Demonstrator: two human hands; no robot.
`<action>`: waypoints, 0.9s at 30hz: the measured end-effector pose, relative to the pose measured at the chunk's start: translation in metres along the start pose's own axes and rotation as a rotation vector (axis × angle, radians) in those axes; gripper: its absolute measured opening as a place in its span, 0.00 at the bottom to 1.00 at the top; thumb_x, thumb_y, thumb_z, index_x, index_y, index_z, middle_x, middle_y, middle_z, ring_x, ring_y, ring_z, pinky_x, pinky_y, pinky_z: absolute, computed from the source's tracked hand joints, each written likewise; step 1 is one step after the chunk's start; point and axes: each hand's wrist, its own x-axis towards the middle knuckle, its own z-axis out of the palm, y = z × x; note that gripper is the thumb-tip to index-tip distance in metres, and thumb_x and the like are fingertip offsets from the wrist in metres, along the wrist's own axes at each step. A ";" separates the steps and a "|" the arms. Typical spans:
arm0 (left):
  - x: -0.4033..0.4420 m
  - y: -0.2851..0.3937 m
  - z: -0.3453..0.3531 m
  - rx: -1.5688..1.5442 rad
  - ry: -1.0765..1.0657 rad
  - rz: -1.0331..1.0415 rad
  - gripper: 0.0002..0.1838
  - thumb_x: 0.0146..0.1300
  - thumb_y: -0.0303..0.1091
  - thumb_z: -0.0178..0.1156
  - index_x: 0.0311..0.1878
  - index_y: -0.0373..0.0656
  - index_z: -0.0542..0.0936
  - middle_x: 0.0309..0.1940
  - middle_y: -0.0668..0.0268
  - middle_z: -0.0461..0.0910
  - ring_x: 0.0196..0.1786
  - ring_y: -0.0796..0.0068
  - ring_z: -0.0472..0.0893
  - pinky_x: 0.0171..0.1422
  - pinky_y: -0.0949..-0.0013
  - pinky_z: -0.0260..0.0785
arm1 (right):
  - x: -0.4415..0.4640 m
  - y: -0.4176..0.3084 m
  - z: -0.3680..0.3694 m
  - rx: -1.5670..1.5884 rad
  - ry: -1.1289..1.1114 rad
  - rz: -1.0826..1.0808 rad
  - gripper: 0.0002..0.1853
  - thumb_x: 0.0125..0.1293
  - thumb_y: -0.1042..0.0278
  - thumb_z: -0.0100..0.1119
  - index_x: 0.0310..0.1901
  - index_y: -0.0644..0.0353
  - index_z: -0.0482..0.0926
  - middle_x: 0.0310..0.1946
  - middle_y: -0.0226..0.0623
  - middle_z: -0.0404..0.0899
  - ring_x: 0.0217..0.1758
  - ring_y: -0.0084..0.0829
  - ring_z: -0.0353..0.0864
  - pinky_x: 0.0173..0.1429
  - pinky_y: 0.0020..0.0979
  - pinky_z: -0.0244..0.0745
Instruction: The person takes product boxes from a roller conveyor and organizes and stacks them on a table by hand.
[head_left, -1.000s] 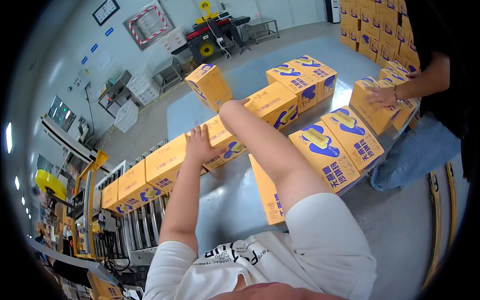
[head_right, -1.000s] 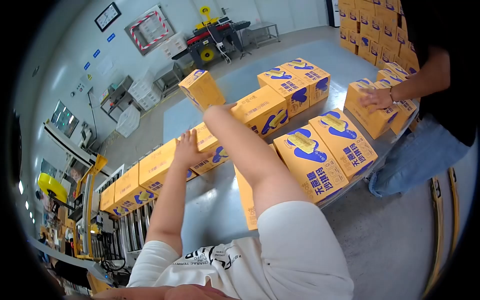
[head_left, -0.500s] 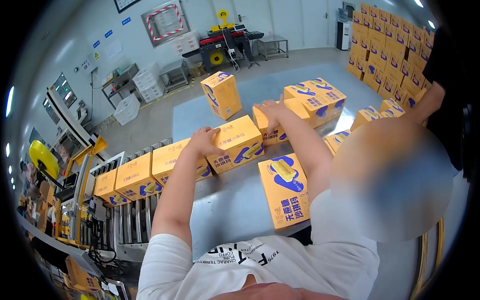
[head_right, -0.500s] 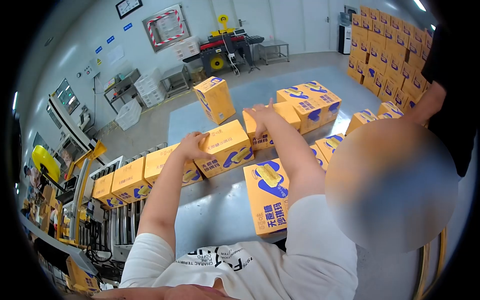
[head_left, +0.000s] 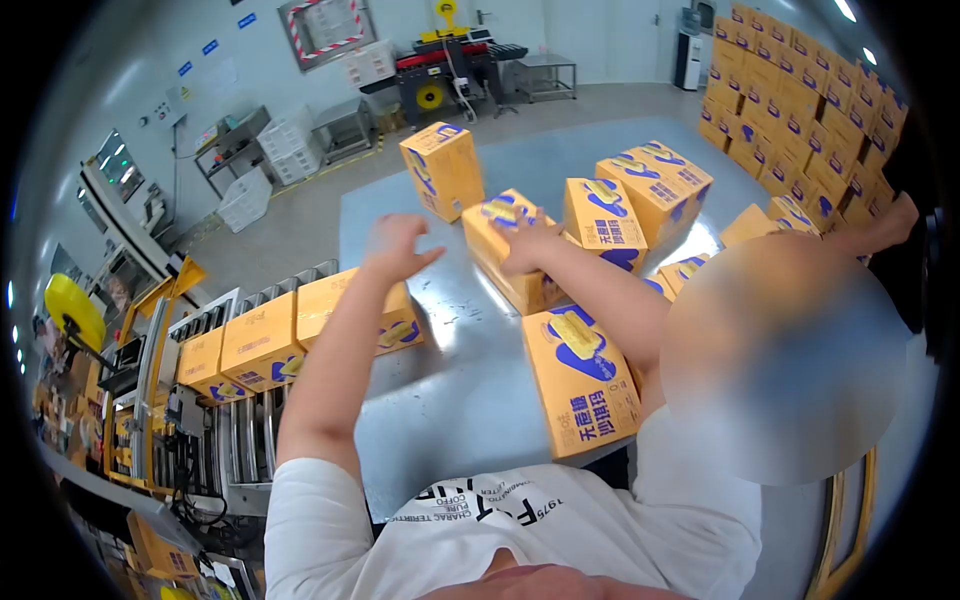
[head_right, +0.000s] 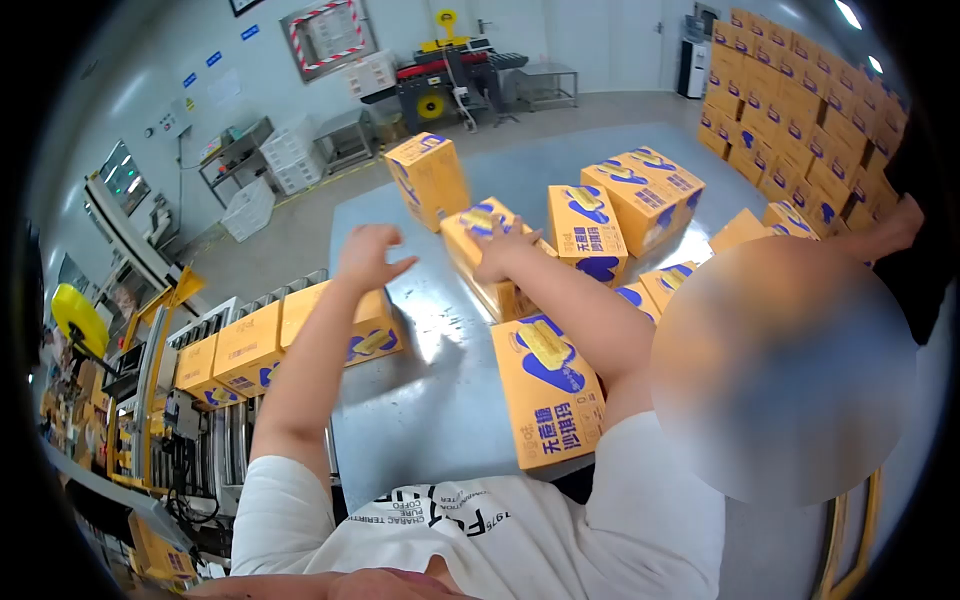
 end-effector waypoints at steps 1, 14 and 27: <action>-0.006 -0.011 0.001 -0.007 -0.063 -0.150 0.27 0.60 0.60 0.71 0.45 0.44 0.84 0.46 0.57 0.87 0.55 0.55 0.84 0.69 0.52 0.71 | 0.009 0.011 0.000 0.080 0.030 0.097 0.51 0.63 0.40 0.60 0.85 0.28 0.45 0.87 0.45 0.33 0.88 0.59 0.34 0.80 0.76 0.40; -0.103 0.105 0.041 -0.115 0.540 -0.004 0.26 0.62 0.44 0.64 0.59 0.39 0.76 0.57 0.54 0.78 0.66 0.51 0.72 0.81 0.33 0.47 | 0.009 0.010 0.016 0.288 0.253 -0.627 0.37 0.65 0.37 0.65 0.72 0.45 0.74 0.73 0.44 0.70 0.76 0.49 0.68 0.76 0.50 0.67; -0.076 -0.023 0.025 -0.119 0.299 -0.220 0.19 0.64 0.38 0.66 0.53 0.37 0.82 0.61 0.50 0.79 0.65 0.46 0.76 0.71 0.50 0.67 | -0.015 0.017 0.020 0.052 0.120 0.112 0.37 0.77 0.44 0.46 0.83 0.19 0.45 0.87 0.46 0.37 0.86 0.66 0.39 0.80 0.76 0.41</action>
